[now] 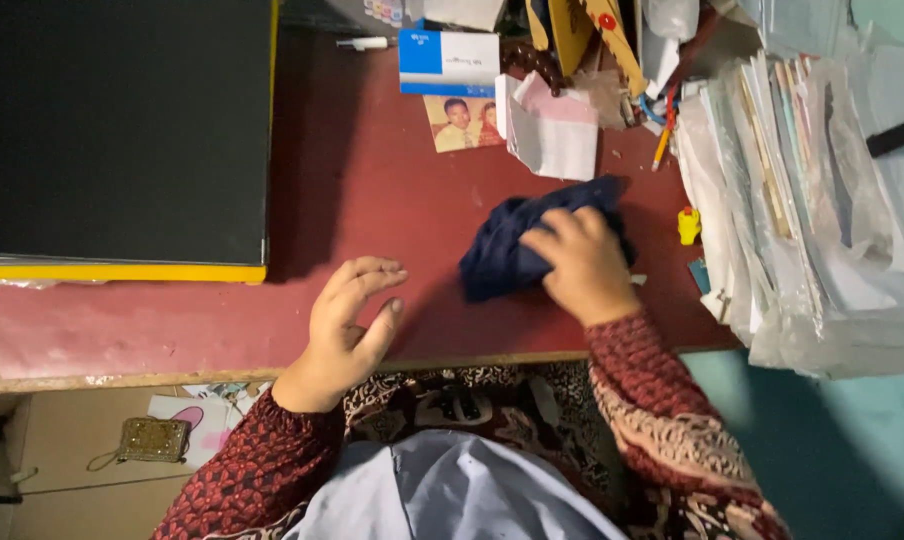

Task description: Reviewing and organizing various papers, folders, and small cards on a desk.

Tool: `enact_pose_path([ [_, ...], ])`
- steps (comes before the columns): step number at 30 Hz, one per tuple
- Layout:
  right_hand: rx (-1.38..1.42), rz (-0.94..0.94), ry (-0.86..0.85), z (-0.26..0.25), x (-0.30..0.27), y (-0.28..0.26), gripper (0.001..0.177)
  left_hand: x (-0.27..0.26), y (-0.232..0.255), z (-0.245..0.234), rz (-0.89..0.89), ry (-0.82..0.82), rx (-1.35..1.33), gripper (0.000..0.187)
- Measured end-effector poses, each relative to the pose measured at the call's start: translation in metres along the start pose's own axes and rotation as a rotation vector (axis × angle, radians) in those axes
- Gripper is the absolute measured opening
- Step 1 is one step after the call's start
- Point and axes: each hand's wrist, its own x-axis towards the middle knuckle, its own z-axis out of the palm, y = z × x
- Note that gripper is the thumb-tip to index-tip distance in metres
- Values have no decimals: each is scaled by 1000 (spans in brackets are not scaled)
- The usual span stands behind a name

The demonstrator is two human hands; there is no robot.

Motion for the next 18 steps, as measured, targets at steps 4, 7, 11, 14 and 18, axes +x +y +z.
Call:
enact_pose_path([
  [4, -10, 8, 141, -45, 3, -14, 73, 3, 5, 2, 3, -7, 9, 21],
  [7, 41, -164, 119, -70, 8, -68, 70, 6, 1, 7, 5, -12, 12, 22],
  [11, 174, -149, -40, -55, -7, -116, 64, 15, 4, 20, 38, -29, 17, 21],
  [14, 135, -48, -153, -43, -13, -108, 70, 19, 6, 30, 23, -40, 19, 21],
  [18, 85, 76, -89, -27, -15, -74, 64, 18, 10, 41, -13, -176, 50, 26],
])
